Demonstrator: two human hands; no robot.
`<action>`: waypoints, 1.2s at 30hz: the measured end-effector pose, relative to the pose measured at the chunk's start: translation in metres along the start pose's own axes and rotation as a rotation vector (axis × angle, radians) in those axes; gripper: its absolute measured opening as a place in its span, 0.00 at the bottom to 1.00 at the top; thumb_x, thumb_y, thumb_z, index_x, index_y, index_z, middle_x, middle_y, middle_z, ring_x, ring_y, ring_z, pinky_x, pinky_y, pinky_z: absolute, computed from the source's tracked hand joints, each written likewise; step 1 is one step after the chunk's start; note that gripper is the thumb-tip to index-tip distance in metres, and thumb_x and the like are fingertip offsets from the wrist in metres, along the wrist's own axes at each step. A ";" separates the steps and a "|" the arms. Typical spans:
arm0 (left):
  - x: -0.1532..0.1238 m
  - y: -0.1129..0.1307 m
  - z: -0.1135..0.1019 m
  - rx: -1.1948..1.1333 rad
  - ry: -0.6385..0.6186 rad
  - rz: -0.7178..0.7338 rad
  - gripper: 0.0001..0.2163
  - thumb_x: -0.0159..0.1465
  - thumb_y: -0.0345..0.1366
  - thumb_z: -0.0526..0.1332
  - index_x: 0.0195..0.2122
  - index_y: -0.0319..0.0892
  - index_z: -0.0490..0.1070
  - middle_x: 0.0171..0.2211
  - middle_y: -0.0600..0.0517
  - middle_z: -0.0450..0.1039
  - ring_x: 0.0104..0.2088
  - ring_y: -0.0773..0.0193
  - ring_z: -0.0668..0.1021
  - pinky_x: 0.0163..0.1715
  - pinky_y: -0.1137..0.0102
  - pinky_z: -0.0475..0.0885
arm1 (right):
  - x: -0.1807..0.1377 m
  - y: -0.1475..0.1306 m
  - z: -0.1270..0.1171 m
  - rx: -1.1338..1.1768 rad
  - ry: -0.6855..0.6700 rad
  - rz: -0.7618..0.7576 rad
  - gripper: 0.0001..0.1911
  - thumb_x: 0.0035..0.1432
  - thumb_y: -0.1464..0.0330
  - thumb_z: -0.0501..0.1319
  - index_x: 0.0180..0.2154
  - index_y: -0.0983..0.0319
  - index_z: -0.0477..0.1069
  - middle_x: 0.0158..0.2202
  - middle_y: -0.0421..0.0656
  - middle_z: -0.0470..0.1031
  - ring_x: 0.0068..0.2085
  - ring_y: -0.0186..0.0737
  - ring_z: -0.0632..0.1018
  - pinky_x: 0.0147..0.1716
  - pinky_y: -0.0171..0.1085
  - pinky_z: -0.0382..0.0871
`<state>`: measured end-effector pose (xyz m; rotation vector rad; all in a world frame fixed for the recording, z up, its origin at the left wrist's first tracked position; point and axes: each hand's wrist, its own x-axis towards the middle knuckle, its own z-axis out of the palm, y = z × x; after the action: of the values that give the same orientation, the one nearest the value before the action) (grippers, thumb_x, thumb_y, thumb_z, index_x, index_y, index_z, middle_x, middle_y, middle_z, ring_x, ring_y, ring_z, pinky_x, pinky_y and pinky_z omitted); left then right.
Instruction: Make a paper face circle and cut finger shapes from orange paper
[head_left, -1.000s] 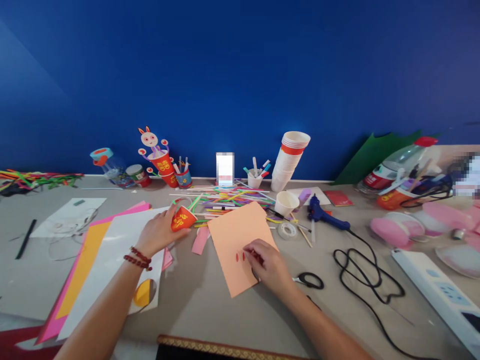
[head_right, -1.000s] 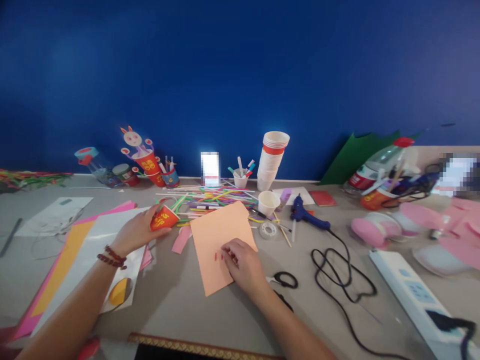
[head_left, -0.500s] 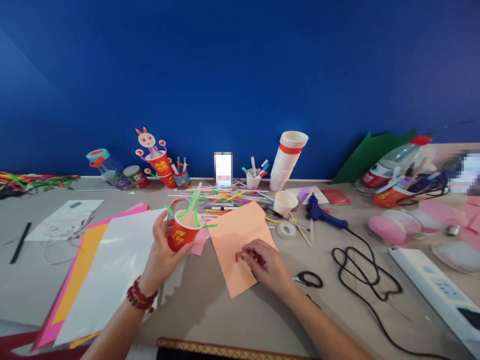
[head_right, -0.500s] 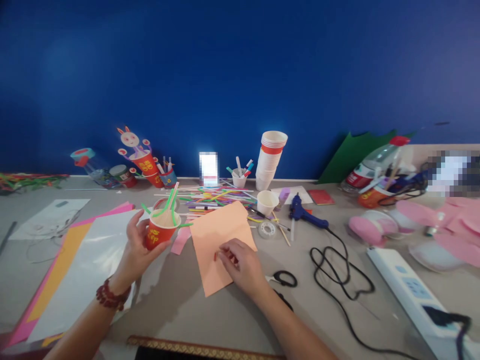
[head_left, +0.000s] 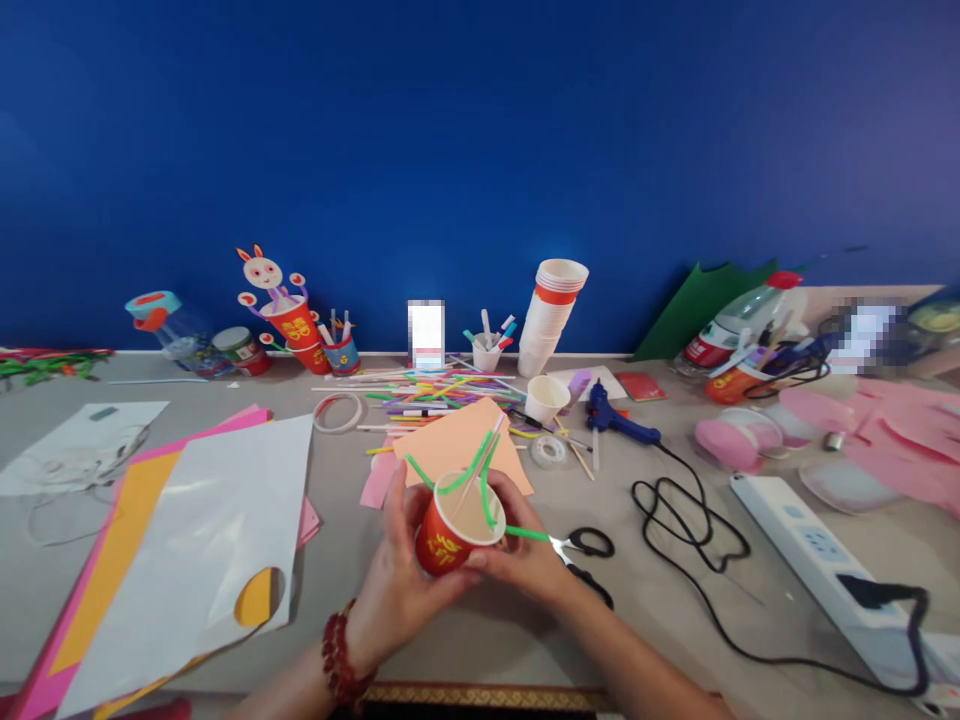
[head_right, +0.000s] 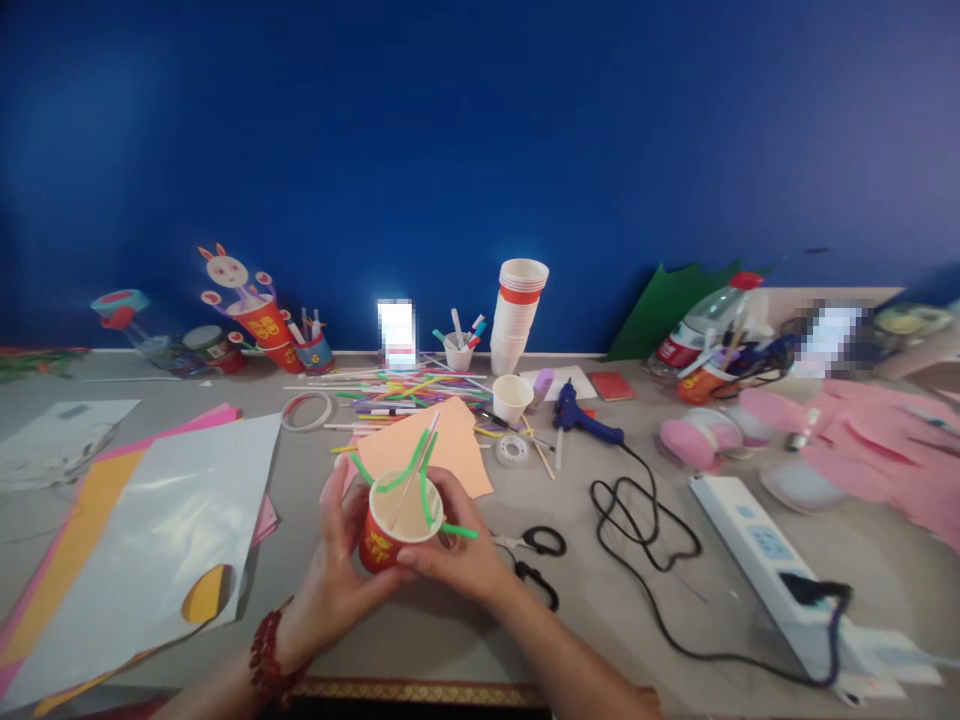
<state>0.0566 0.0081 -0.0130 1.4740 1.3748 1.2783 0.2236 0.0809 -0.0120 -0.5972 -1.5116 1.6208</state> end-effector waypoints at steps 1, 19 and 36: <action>0.001 0.001 -0.001 -0.042 -0.016 0.001 0.54 0.56 0.41 0.70 0.67 0.51 0.22 0.63 0.39 0.54 0.62 0.47 0.64 0.60 0.52 0.63 | 0.000 -0.001 0.000 0.016 0.007 0.005 0.38 0.44 0.49 0.71 0.54 0.55 0.63 0.52 0.48 0.71 0.53 0.52 0.72 0.51 0.45 0.67; 0.019 0.012 -0.012 -0.264 -0.283 -0.068 0.40 0.59 0.42 0.67 0.68 0.47 0.45 0.63 0.40 0.58 0.60 0.47 0.66 0.59 0.53 0.63 | 0.000 -0.001 -0.005 0.057 -0.042 0.061 0.39 0.47 0.50 0.70 0.57 0.57 0.63 0.56 0.49 0.69 0.56 0.53 0.70 0.54 0.47 0.64; 0.029 0.007 -0.030 0.132 0.002 0.189 0.13 0.70 0.35 0.52 0.50 0.44 0.73 0.51 0.46 0.73 0.54 0.56 0.72 0.55 0.62 0.67 | 0.002 -0.001 -0.010 -0.012 -0.114 0.011 0.35 0.51 0.54 0.68 0.57 0.58 0.63 0.55 0.49 0.69 0.55 0.50 0.72 0.54 0.45 0.65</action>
<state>0.0275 0.0323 0.0060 1.7279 1.3696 1.3255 0.2306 0.0878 -0.0120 -0.5281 -1.6040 1.6797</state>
